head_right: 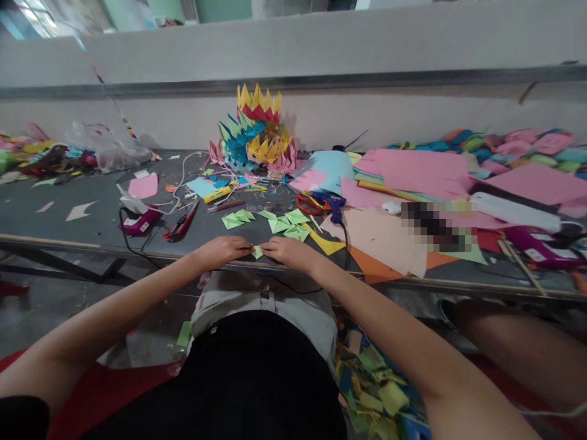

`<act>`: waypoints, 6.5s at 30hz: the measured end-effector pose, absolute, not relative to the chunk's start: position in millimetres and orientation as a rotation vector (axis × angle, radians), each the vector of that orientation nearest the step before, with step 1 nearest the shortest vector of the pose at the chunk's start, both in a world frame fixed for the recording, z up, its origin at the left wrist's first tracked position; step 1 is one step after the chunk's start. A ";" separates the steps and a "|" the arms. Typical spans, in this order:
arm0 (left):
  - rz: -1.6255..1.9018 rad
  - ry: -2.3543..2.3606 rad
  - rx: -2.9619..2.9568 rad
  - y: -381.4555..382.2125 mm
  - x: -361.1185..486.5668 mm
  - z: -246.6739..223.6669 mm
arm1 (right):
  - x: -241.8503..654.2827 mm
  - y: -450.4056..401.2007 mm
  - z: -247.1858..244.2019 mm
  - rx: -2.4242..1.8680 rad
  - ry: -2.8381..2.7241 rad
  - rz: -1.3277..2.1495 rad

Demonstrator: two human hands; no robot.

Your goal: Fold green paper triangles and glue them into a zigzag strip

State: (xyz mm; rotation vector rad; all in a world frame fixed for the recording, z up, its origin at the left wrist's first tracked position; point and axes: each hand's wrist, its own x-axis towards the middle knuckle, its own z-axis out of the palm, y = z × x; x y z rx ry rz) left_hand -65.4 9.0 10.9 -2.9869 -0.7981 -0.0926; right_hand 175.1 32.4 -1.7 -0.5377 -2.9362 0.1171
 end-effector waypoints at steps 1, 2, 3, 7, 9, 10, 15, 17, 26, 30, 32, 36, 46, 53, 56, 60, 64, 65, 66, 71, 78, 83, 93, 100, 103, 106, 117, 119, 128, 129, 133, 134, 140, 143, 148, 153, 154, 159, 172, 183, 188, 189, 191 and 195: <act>-0.115 -0.836 -2.971 6.5 -66.4 8.2 | 174.9 31.5 -1.9 -0.553 -2.928 0.108; -0.139 -0.885 -2.949 3.4 -67.5 5.6 | 174.8 30.3 -1.9 -0.575 -2.913 0.106; -0.161 -0.946 -2.922 -0.4 -68.6 3.3 | 174.8 28.9 -1.7 -0.608 -2.895 0.109; -0.232 -1.217 -2.806 -17.8 -69.8 -0.9 | 177.1 21.0 -0.4 -0.814 -2.822 0.129; -0.267 -1.287 -2.782 -25.3 -67.8 -0.1 | 179.5 16.1 -0.3 -0.888 -2.785 0.166; -0.280 -1.303 -2.775 -28.5 -66.3 0.5 | 180.8 13.4 -0.5 -0.909 -2.770 0.193; -0.242 -1.252 -2.750 -39.5 -57.4 1.7 | 183.4 1.2 -3.1 -0.960 -2.766 0.264; -0.235 -1.221 -2.739 -42.5 -53.4 0.5 | 181.8 -2.1 -3.9 -0.985 -2.750 0.247; -0.567 -1.374 -2.751 -37.4 -40.4 -3.5 | 173.6 -7.7 -17.6 -1.140 -2.485 0.241; -0.639 -1.408 -2.843 -24.9 -42.9 -4.1 | 169.7 -5.2 -21.8 -1.172 -2.373 0.163; -0.697 -1.414 -2.917 -16.6 -45.1 -4.2 | 166.6 -1.9 -19.7 -1.172 -2.346 0.166; -0.894 -1.391 -3.017 -3.7 -46.6 -5.1 | 160.1 1.6 -12.6 -1.126 -2.365 0.224; -0.985 -1.669 -2.849 0.0 -35.1 -12.3 | 143.4 -3.6 -6.1 -1.348 -2.280 0.319; -1.036 -1.874 -2.799 2.2 -33.2 -14.0 | 139.0 3.9 -3.5 -1.486 -2.258 0.434; -1.039 -1.850 -2.825 2.0 -35.0 -15.3 | 140.5 3.8 -6.0 -1.443 -2.214 0.490; -1.046 -1.814 -2.825 0.7 -36.0 -15.7 | 139.5 2.1 -9.9 -1.451 -2.205 0.404; -1.064 -1.841 -2.800 0.7 -34.5 -16.1 | 136.2 2.7 -11.3 -1.510 -2.221 0.358; -1.064 -1.849 -2.799 0.8 -34.0 -16.2 | 135.5 3.1 -11.4 -1.523 -2.225 0.359; -1.059 -1.854 -2.798 0.9 -33.4 -16.2 | 134.9 3.4 -11.5 -1.534 -2.228 0.363; -1.017 -1.852 -2.775 1.1 -32.5 -16.1 | 132.1 3.0 -12.0 -1.576 -2.242 0.338; -1.037 -1.828 -2.826 3.6 -36.1 -20.0 | 132.7 3.0 -15.8 -1.596 -2.222 0.307; -0.877 -1.726 -2.819 0.5 -36.6 -19.7 | 135.8 8.3 -18.6 -1.572 -2.116 0.424; -0.559 -1.553 -2.551 -54.9 -26.3 -21.6 | 140.2 -22.4 -19.3 -1.243 -2.016 0.227; -0.544 -1.846 -2.413 -17.6 -22.4 -20.2 | 206.7 16.0 -6.4 -1.348 -1.848 0.118; -0.603 -1.969 -2.383 2.2 -16.0 -13.6 | 227.4 40.4 -0.8 -1.525 -2.055 0.199; -0.763 -1.905 -2.452 5.2 -1.8 -7.6 | 231.3 50.0 -2.6 -1.589 -2.161 0.248; -1.083 -1.799 -2.777 -7.5 27.4 -5.5 | 199.1 3.3 -1.7 -1.427 -2.070 0.250; -1.075 -1.856 -2.781 -9.3 22.1 -5.6 | 192.4 -0.5 1.9 -1.420 -2.042 0.356; -0.645 -1.904 -2.667 -8.8 0.9 5.9 | 183.5 15.9 5.3 -1.381 -2.167 0.642; -0.603 -1.892 -2.656 -6.0 1.5 6.5 | 183.4 16.8 6.0 -1.361 -2.206 0.613; -0.552 -1.770 -2.737 5.2 4.5 5.0 | 187.3 18.6 5.5 -1.238 -2.324 0.542; -0.545 -1.723 -2.779 6.9 4.6 4.0 | 189.3 19.1 4.0 -1.193 -2.343 0.534; -0.505 -1.596 -2.843 8.4 1.5 -0.6 | 200.7 24.6 -7.3 -0.996 -2.427 0.505; -0.435 -1.517 -2.822 8.4 1.3 -1.1 | 202.7 27.8 -9.3 -0.974 -2.476 0.473; -0.323 -1.358 -2.800 9.7 0.6 0.0 | 203.8 30.8 -8.7 -0.940 -2.542 0.438; -0.332 -1.295 -2.840 9.9 -0.3 1.4 | 204.0 31.6 -9.5 -0.932 -2.543 0.425; -0.328 -1.302 -2.839 9.5 -0.2 1.3 | 203.7 31.8 -9.8 -0.927 -2.542 0.421; -0.350 -1.349 -2.790 4.1 -2.9 -0.7 | 202.6 32.8 -6.8 -0.936 -2.591 0.384; -0.376 -1.569 -2.780 -2.5 -8.5 6.4 | 209.6 24.8 21.8 -1.081 -2.507 0.300; -0.252 -2.070 -2.681 -24.3 -15.7 24.6 | 171.9 -19.8 16.5 -1.145 -2.716 -0.007; -0.768 -1.468 -2.874 -10.6 -39.3 10.1 | 190.2 1.3 9.9 -0.936 -2.774 0.101; -0.785 -1.344 -2.917 -8.4 -41.7 5.6 | 192.5 5.1 9.1 -0.909 -2.767 0.116; -0.739 -1.188 -2.970 -7.2 -43.4 -3.1 | 195.2 9.8 8.5 -0.883 -2.738 0.130; -0.702 -1.212 -2.870 -17.3 -38.3 -14.1 | 190.7 5.0 8.3 -0.914 -2.635 0.101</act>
